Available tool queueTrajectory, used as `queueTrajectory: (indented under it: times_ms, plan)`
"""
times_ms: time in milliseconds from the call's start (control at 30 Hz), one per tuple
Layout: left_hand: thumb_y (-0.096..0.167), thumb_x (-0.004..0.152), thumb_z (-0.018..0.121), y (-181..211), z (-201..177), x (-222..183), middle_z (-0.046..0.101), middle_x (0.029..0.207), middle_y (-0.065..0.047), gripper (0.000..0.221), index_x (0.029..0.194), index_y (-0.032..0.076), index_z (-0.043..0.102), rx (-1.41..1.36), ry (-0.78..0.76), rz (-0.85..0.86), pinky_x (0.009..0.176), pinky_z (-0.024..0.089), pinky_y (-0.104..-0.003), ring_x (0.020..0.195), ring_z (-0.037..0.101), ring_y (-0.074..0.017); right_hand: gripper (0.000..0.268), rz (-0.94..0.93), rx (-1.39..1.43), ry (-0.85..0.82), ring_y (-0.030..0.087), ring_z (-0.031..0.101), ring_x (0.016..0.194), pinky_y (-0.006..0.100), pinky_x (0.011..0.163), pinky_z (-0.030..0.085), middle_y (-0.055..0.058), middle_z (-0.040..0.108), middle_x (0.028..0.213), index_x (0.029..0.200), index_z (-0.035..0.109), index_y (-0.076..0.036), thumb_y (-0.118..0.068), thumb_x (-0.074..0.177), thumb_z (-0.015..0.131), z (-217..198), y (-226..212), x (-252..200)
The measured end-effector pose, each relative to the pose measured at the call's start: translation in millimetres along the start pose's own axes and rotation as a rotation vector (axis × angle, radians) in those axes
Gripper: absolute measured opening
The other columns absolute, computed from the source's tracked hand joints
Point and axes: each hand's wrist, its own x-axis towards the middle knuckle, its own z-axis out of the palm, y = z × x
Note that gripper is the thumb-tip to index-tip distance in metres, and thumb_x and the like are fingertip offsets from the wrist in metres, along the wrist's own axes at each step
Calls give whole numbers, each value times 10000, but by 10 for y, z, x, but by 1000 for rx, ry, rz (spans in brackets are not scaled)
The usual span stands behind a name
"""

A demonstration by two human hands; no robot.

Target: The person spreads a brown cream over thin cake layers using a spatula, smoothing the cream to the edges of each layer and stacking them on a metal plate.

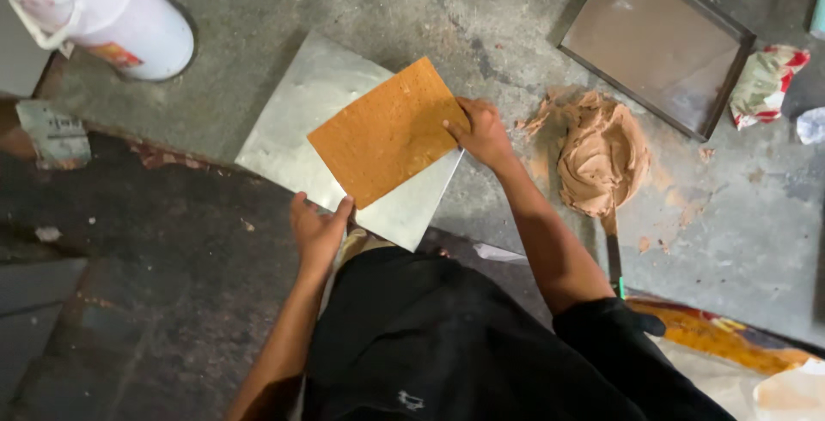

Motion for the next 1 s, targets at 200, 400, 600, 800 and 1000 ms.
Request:
queueTrajectory:
  times_ms: [200,400,600,800,1000]
  plan:
    - [449,776,855,23,180,42,485,1327,-368,975,1394,-172,428,9,98,106,1080,398,-475,1274,462,-472,559,85,-12,-50,385,655,941,474,828,524,237,687,997,1257,690,-11,-336,827,837,-23,88,-100]
    - [419,832,816,284,121,683,598,1197,-255,534,1129,-15,716,201,100,372,1043,411,-499,1224,504,-427,592,227,-39,60,336,668,764,427,679,535,198,682,900,1216,670,27,-348,799,861,115,-114,-639]
    - [328,848,830,745,214,1704,592,1194,-244,398,1026,0,691,158,95,697,985,419,-510,1161,501,-417,425,386,-71,99,275,591,697,408,654,487,176,606,801,983,690,60,-312,917,885,371,-314,-388]
    - [294,866,814,994,182,1979,672,899,-131,398,1039,33,568,-61,-115,550,838,519,-433,911,669,-328,307,715,649,319,63,512,623,267,557,425,-47,568,718,1155,704,28,-127,908,799,374,-357,43]
    - [281,837,817,530,-118,1597,674,750,-91,580,1217,24,463,-162,-227,381,680,540,-389,697,700,-239,329,618,592,283,32,532,663,244,578,439,-72,574,764,1250,683,43,-63,950,763,228,-372,36]
